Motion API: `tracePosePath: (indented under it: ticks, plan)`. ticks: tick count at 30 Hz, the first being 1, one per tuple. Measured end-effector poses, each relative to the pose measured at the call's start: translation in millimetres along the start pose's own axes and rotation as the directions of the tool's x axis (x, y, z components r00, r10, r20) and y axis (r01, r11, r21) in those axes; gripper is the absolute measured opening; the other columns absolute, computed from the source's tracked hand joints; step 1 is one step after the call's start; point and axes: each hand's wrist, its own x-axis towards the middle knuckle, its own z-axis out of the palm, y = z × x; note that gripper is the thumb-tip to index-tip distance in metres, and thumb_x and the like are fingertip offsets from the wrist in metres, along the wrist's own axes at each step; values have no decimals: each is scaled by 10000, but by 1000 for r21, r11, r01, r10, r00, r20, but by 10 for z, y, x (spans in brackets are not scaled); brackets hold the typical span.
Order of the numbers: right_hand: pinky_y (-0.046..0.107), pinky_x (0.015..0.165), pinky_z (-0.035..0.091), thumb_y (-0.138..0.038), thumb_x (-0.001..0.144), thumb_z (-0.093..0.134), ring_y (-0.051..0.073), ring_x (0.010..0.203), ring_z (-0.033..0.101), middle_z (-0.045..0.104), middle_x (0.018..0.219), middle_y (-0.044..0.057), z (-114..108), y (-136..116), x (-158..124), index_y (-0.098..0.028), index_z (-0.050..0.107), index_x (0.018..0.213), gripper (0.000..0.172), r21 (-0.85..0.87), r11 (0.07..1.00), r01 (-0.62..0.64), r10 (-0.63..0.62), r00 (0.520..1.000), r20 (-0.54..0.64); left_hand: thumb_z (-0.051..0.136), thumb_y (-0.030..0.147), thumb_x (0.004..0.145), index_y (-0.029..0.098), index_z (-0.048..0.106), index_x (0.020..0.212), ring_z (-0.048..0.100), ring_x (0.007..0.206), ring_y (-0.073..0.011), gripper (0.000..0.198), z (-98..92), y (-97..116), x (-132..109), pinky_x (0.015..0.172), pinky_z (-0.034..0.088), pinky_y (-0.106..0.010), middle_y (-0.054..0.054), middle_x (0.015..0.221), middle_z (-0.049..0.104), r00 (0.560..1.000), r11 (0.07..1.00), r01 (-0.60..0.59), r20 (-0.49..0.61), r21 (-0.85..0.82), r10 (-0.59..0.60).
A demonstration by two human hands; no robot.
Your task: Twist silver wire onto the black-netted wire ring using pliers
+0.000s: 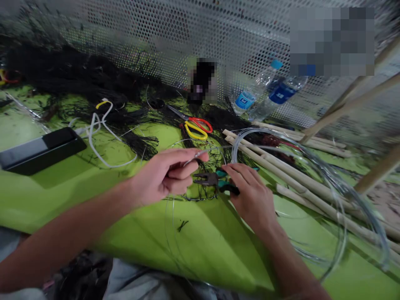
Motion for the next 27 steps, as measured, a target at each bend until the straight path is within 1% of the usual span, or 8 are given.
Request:
tracePosePath:
  ticks: [5,10,15,18,20,22,25,27]
  plan:
    - [567,1071,561,55,657,545,358,1267,624,684,1351,120,78,41,66,-181,656,1335,727,102,995,-14,5,996,91,432,217,1046,162,588,833,96,399,-55,269,-63,38,78,360,137,-184,103,558,177,986,990,-127,-97,61,132]
    - [553,1158,481,-9,719,615,339,1314,585,659,1369,137,84,100,122,-167,642,1378,678,94,995,41,-57,984,168,444,180,1047,133,597,799,159,354,-32,294,-178,-4,190,347,121,-175,103,531,221,967,986,-167,-189,24,168]
    - [605,1064,535,-144,780,682,396,1328,596,618,1463,125,-84,98,89,-248,638,1409,639,61,998,18,-31,974,225,382,190,1069,118,641,874,179,339,-41,333,-262,-17,255,338,134,-183,102,515,249,955,982,-189,-230,9,186]
    - [646,1083,509,-327,812,755,438,1374,569,605,1503,136,-173,146,62,-259,653,1404,605,85,996,2,-22,974,226,357,159,1073,105,642,874,178,340,-40,352,-302,15,280,333,140,-182,105,513,240,939,972,-236,-253,13,232]
    - [629,1144,466,-468,834,766,416,1408,551,629,1488,119,-200,256,81,-272,663,1394,602,142,990,25,-54,979,198,389,133,1069,110,631,872,180,349,-35,313,-339,43,290,338,145,-174,109,519,247,925,960,-278,-267,13,271]
    - [597,1147,471,-559,894,691,387,1378,585,669,1439,108,-225,421,135,-276,679,1360,545,194,981,19,-45,991,128,478,183,1073,115,631,915,246,381,-27,230,-389,73,293,358,209,-153,103,556,345,914,952,-306,-275,15,298]
    - [553,974,571,-556,1031,432,363,1184,696,710,1328,175,-340,641,215,-223,616,1410,537,246,967,-63,84,994,-73,628,330,1036,124,645,1050,530,574,-58,207,-472,122,291,507,473,-174,27,802,610,904,945,-326,-283,25,319]
    - [562,875,578,-521,1077,213,374,1125,700,702,1290,214,-502,625,168,-222,485,1525,603,267,955,-129,194,953,-231,655,367,1017,134,647,1158,662,806,-129,273,-519,152,290,691,599,-274,-44,1030,680,899,941,-336,-287,36,331]
